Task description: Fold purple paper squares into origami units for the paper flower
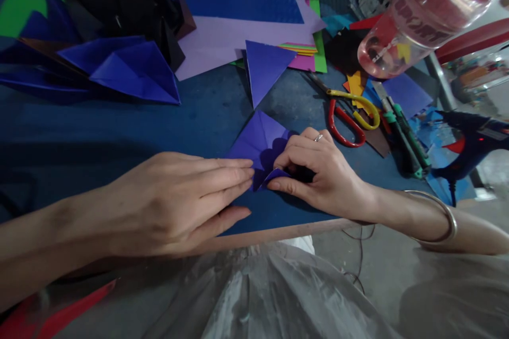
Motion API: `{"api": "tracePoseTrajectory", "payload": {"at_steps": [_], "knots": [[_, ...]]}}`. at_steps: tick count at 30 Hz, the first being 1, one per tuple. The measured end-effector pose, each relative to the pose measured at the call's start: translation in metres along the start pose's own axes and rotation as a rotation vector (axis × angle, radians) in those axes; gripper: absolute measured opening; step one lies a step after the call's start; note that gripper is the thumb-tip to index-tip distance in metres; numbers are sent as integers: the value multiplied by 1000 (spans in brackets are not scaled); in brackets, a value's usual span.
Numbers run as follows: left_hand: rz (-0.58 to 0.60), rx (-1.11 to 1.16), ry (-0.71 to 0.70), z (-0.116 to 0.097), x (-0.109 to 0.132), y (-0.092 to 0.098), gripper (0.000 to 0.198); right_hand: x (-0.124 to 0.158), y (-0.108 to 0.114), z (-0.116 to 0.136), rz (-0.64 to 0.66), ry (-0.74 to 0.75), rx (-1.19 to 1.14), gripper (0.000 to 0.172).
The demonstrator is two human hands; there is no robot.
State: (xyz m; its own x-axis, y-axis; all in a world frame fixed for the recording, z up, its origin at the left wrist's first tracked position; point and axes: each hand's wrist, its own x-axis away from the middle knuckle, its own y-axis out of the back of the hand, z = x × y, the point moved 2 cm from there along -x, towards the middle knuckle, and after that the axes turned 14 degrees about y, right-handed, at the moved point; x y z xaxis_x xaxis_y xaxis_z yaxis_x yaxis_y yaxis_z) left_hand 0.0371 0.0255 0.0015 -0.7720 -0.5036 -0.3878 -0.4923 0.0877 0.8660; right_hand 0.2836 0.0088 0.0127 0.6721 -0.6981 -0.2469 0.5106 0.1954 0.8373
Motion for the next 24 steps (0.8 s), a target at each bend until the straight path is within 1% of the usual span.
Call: {"api": "tracePoseTrajectory", "payload": {"at_steps": [4,9,14,18,24], "knots": [[-1,-6,-11,-3,-1,4,27,0,-1,0,3,22,-18,23],[16,16,13,-6,-1,9,26,-1,-3,3,14,0,56,27],[18,33,-7,-5,-1,8,27,-2,-4,7,5,-37,88,28],[23,28,-10,-4,-3,6,27,-2,-6,8,-8,-30,103,27],[44,33,-16,-6,-3,10,28,-3,-6,6,-3,-42,108,28]]}}
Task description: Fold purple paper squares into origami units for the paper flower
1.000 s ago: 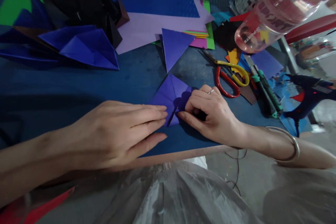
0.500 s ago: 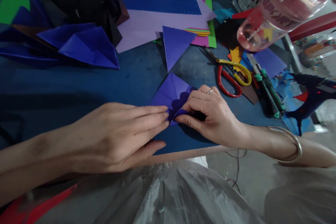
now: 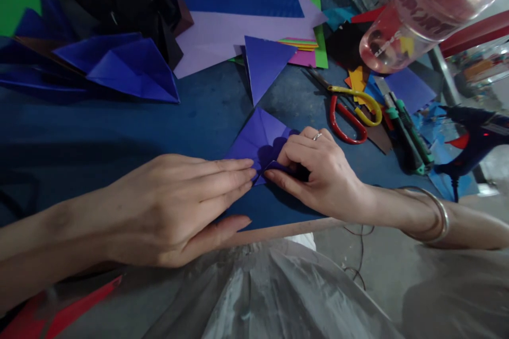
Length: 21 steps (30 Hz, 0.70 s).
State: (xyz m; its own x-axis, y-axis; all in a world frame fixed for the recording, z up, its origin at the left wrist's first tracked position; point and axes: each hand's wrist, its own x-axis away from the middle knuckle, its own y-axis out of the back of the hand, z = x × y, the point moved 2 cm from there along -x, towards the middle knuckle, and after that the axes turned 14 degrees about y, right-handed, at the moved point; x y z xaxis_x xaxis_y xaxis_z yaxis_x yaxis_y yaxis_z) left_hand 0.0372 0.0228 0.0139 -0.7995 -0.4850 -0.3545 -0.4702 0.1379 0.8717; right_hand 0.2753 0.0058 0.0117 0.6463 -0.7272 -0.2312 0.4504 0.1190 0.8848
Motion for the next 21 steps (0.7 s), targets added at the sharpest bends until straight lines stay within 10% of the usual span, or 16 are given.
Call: {"api": "tracePoseTrajectory", "payload": {"at_steps": [21], "knots": [[51,-67,35,-2,5,-6,36,-2,2,0,23,4,-46,29]]}}
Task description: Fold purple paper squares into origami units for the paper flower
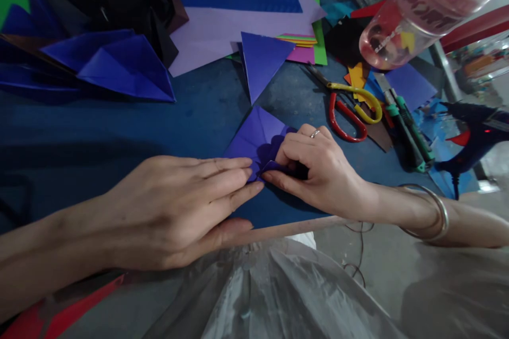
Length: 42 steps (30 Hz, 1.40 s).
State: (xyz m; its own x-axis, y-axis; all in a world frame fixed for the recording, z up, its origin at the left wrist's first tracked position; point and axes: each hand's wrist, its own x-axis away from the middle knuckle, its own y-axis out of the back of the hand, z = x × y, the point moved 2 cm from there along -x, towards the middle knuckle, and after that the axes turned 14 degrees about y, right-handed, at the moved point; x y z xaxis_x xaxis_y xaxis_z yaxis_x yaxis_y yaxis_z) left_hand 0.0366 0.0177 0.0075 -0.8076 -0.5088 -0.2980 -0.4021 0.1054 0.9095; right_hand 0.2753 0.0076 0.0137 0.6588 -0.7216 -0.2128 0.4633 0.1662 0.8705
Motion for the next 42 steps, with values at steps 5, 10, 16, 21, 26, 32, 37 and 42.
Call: {"api": "tracePoseTrajectory", "payload": {"at_steps": [5,10,16,21,26,32,37,42], "knots": [[-34,3,33,-2,3,-3,37,0,-1,0,-3,1,11,28],[64,16,96,-1,2,-3,41,0,-1,0,-12,14,7,29],[61,-16,51,0,2,1,40,1,-1,1,-19,24,15,29],[29,-35,14,0,4,0,40,2,-3,1,-31,42,38,28],[34,-41,9,-1,4,-1,41,2,-3,1,-28,38,50,28],[44,-57,19,-3,2,-1,41,1,-2,2,-18,44,55,28],[27,-20,10,-1,4,0,41,1,-2,2,-9,47,58,28],[7,-16,4,0,6,0,43,1,-2,1,-18,47,62,29]]}}
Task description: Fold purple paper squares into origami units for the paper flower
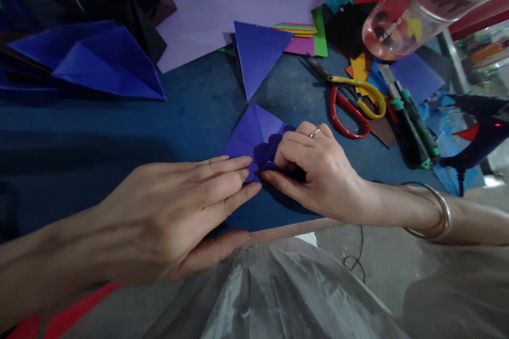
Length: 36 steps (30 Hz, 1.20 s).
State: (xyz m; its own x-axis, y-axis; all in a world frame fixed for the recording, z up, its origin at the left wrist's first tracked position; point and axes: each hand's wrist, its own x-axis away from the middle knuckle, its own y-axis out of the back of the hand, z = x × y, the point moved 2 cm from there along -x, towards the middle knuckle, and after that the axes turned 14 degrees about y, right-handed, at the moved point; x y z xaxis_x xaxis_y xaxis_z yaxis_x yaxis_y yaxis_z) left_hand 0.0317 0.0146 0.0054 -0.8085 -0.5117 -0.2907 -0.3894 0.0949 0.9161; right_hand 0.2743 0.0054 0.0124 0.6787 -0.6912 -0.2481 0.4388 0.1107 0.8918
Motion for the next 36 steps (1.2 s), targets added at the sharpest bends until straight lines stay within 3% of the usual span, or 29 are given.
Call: {"api": "tracePoseTrajectory", "payload": {"at_steps": [28,36], "knots": [[104,43,17,-1,0,2,46,-1,3,-1,24,-29,-53,31],[79,5,29,-3,-3,3,48,-2,3,-1,42,-39,-64,29]]}}
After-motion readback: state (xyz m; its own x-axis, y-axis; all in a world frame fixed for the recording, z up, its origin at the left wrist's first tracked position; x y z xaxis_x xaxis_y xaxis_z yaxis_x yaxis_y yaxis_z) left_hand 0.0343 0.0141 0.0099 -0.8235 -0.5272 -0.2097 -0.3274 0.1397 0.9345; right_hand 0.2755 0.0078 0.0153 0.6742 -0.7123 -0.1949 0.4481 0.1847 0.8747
